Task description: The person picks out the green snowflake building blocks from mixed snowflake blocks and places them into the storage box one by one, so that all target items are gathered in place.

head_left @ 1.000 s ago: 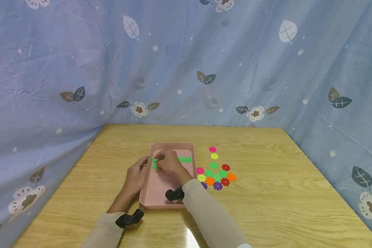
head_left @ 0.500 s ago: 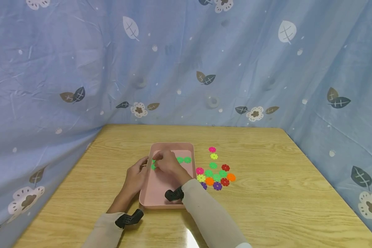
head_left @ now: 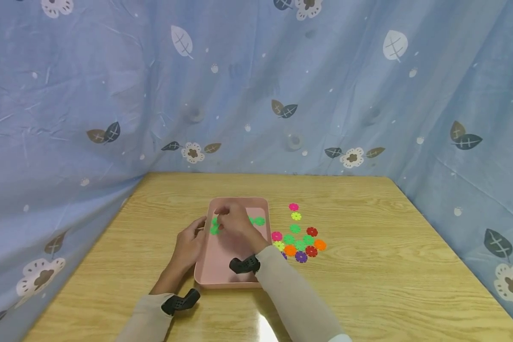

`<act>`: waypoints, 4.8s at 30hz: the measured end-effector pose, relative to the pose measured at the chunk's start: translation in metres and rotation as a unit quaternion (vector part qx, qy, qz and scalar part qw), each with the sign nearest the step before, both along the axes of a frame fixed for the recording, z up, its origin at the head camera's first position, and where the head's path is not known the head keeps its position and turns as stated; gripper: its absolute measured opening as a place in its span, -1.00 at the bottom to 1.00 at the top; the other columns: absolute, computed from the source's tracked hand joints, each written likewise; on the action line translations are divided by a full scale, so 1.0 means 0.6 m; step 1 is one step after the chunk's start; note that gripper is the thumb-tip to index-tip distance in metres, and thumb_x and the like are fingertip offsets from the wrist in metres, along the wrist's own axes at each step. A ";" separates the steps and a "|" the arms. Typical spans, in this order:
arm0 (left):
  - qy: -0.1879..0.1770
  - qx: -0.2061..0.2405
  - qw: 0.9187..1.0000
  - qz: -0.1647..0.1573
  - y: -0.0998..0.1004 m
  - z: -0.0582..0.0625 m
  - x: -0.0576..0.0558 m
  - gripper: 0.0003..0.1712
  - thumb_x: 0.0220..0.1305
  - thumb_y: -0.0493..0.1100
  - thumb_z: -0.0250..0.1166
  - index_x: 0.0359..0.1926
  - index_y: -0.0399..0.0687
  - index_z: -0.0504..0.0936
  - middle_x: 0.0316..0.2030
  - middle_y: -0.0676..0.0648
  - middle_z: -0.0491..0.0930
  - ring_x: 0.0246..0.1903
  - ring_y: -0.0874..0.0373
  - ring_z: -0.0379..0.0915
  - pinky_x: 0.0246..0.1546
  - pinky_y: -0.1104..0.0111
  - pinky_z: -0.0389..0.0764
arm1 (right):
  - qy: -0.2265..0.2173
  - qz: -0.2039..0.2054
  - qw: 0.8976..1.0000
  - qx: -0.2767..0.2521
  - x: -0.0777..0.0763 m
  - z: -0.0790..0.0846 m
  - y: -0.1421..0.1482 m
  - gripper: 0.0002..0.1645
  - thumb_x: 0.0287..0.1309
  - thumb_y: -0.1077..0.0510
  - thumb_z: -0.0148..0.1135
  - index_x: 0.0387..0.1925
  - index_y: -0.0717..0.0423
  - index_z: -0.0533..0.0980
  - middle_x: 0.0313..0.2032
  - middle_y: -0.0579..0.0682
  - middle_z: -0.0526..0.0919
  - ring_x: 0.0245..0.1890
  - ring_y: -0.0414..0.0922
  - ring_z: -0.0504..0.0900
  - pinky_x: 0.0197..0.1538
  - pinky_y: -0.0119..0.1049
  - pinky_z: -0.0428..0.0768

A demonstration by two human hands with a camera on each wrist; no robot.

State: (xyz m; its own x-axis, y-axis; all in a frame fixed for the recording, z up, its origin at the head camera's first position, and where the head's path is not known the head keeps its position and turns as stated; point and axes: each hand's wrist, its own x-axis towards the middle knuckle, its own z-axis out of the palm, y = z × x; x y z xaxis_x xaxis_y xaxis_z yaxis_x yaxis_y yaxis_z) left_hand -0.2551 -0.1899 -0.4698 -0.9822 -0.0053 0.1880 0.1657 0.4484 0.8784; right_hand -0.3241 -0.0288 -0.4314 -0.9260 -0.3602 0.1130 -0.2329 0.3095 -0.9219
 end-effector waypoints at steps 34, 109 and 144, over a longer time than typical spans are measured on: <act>0.009 -0.002 1.000 0.011 -0.005 0.001 0.003 -0.43 0.50 -0.24 -0.11 0.45 -0.28 0.32 0.27 -0.31 0.50 0.12 -0.18 0.58 -0.02 0.14 0.67 | 0.092 -0.071 0.990 0.079 -0.002 0.075 0.224 -0.76 0.29 0.31 0.24 -0.03 0.24 0.62 -0.24 0.13 0.66 -0.33 0.19 0.70 -0.31 -0.23 0.68; -0.005 0.006 1.000 0.008 0.000 0.007 0.001 -0.42 0.48 -0.21 -0.09 0.46 -0.22 0.32 0.27 -0.26 0.50 0.13 -0.14 0.56 0.06 0.06 0.62 | 0.098 -0.030 0.965 0.240 0.003 0.035 0.306 -0.89 0.26 0.39 0.21 -0.25 0.16 0.59 -0.37 0.01 0.57 -0.44 -0.06 0.45 -0.35 -0.26 0.48; -0.006 0.011 1.000 0.011 0.002 0.003 0.002 -0.42 0.49 -0.20 -0.10 0.46 -0.26 0.32 0.26 -0.28 0.51 0.11 -0.14 0.58 0.01 0.11 0.65 | 0.121 0.028 0.981 0.147 0.007 0.082 0.125 -0.72 0.28 0.38 0.18 0.00 0.20 0.62 -0.16 0.08 0.66 -0.26 -0.09 0.66 -0.22 -0.27 0.67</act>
State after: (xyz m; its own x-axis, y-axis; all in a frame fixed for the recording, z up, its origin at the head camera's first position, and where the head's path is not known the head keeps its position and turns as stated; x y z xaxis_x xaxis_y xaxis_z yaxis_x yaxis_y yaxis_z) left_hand -0.2541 -0.1889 -0.4681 -0.9838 -0.0302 0.1765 0.1462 0.4330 0.8895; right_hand -0.3199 0.0461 -0.3824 -0.8632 -0.4590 0.2101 -0.4573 0.5349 -0.7104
